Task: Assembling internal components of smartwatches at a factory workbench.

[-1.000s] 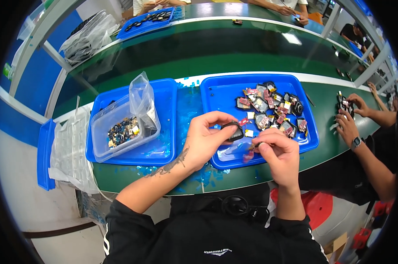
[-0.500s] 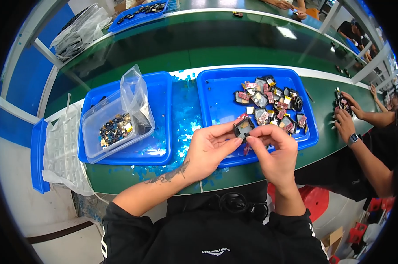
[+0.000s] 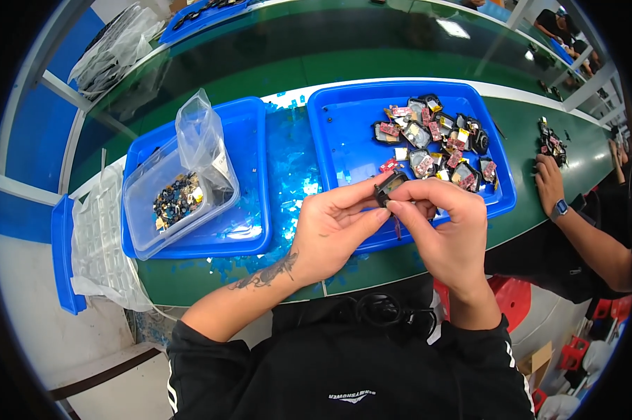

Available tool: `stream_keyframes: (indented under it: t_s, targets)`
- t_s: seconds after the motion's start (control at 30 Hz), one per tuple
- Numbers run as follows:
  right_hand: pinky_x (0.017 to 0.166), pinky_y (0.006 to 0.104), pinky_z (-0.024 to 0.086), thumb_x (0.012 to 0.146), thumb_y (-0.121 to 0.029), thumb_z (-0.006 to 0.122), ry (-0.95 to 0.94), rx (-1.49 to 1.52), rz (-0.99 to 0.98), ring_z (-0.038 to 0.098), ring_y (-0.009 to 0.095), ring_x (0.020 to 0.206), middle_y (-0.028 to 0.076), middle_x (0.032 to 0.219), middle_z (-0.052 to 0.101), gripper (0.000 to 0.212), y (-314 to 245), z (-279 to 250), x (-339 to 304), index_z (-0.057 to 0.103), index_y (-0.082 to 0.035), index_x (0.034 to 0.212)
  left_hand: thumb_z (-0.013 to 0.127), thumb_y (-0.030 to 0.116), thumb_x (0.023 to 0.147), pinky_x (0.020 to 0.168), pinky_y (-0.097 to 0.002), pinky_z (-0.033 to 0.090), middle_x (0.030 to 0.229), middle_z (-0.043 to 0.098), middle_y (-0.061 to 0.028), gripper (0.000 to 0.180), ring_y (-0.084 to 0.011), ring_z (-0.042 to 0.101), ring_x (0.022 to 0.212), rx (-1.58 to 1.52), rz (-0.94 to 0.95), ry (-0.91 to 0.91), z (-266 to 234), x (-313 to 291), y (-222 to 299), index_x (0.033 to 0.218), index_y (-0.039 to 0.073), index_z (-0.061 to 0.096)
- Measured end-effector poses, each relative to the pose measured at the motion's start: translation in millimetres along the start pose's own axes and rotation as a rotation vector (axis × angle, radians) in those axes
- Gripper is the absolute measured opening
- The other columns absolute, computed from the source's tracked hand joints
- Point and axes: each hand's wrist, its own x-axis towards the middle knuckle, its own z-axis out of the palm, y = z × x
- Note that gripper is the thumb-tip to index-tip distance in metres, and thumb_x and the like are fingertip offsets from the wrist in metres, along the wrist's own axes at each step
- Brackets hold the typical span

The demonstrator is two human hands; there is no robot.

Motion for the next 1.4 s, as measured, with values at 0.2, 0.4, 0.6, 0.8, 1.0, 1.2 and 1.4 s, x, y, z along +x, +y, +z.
stream_keyframes:
  t_s: [0.2, 0.4, 0.6, 0.8, 1.0, 1.2, 1.4]
  targets:
    - [0.048, 0.0257, 0.041, 0.076, 0.003, 0.072, -0.029, -0.003, 0.021, 0.053, 0.011, 0.050, 0.008, 0.072, 0.066, 0.011, 0.3, -0.4, 1.5, 0.069, 0.000, 0.086, 0.055, -0.008, 0.092, 0.102, -0.0312, 0.046, 0.130, 0.055, -0.0184, 0.046, -0.0199, 0.055, 0.119, 0.015, 0.016, -0.014, -1.0, -1.8, -1.8, 0.136, -0.009, 0.044]
    - [0.047, 0.0249, 0.041, 0.077, 0.001, 0.072, -0.078, -0.027, 0.066, 0.053, 0.009, 0.050, 0.007, 0.070, 0.066, 0.007, -1.9, -3.2, 4.2, 0.068, 0.001, 0.083, 0.054, -0.008, 0.092, 0.102, -0.0311, 0.046, 0.131, 0.055, -0.0178, 0.045, -0.0197, 0.055, 0.118, 0.041, 0.038, -0.019, -3.0, -4.3, -3.5, 0.136, -0.008, 0.045]
    - [0.046, 0.0235, 0.039, 0.075, 0.001, 0.073, -0.075, 0.079, 0.122, 0.047, 0.007, 0.047, 0.003, 0.061, 0.060, 0.011, -1.8, -4.1, 3.8, 0.062, 0.001, 0.074, 0.052, -0.005, 0.094, 0.101, -0.0287, 0.044, 0.131, 0.056, -0.0146, 0.043, -0.0161, 0.054, 0.117, 0.109, 0.039, -0.029, -0.5, -7.4, -0.9, 0.136, -0.006, 0.046]
    - [0.066, 0.0222, 0.041, 0.070, 0.001, 0.076, -0.083, 0.030, 0.066, 0.043, 0.008, 0.066, 0.000, 0.072, 0.044, 0.033, 0.8, -9.5, 7.9, 0.044, -0.006, 0.072, 0.050, -0.003, 0.096, 0.097, -0.0261, 0.046, 0.130, 0.057, -0.0147, 0.039, -0.0131, 0.056, 0.112, 0.131, -0.016, -0.029, 2.9, -11.1, 3.0, 0.134, -0.009, 0.047]
    - [0.058, 0.0265, 0.042, 0.069, -0.001, 0.077, -0.027, 0.117, -0.026, 0.046, 0.013, 0.065, 0.003, 0.074, 0.047, 0.034, 10.2, -2.5, 8.0, 0.044, -0.004, 0.077, 0.050, 0.001, 0.097, 0.098, -0.0347, 0.050, 0.124, 0.060, -0.0176, 0.041, -0.0204, 0.059, 0.111, 0.140, -0.033, 0.018, 6.4, -9.3, 0.0, 0.135, -0.010, 0.044]
    - [0.081, 0.0277, 0.049, 0.071, -0.005, 0.079, -0.014, 0.334, 0.035, 0.059, 0.014, 0.092, 0.006, 0.095, 0.060, 0.033, 13.9, -16.2, 3.5, 0.059, -0.002, 0.097, 0.053, 0.006, 0.097, 0.092, -0.0312, 0.053, 0.122, 0.061, -0.0162, 0.040, -0.0191, 0.063, 0.107, -0.090, -0.044, 0.231, 4.8, 2.8, 3.2, 0.133, -0.009, 0.047]
    - [0.073, 0.0264, 0.054, 0.075, 0.005, 0.075, -0.065, 0.058, -0.063, 0.067, 0.017, 0.080, 0.010, 0.092, 0.066, 0.028, 12.8, -10.8, -22.1, 0.064, 0.002, 0.100, 0.054, 0.008, 0.097, 0.090, -0.0296, 0.054, 0.118, 0.062, -0.0146, 0.050, -0.0172, 0.063, 0.105, -0.056, -0.004, 0.184, 2.8, 2.2, 6.4, 0.143, 0.002, 0.036]
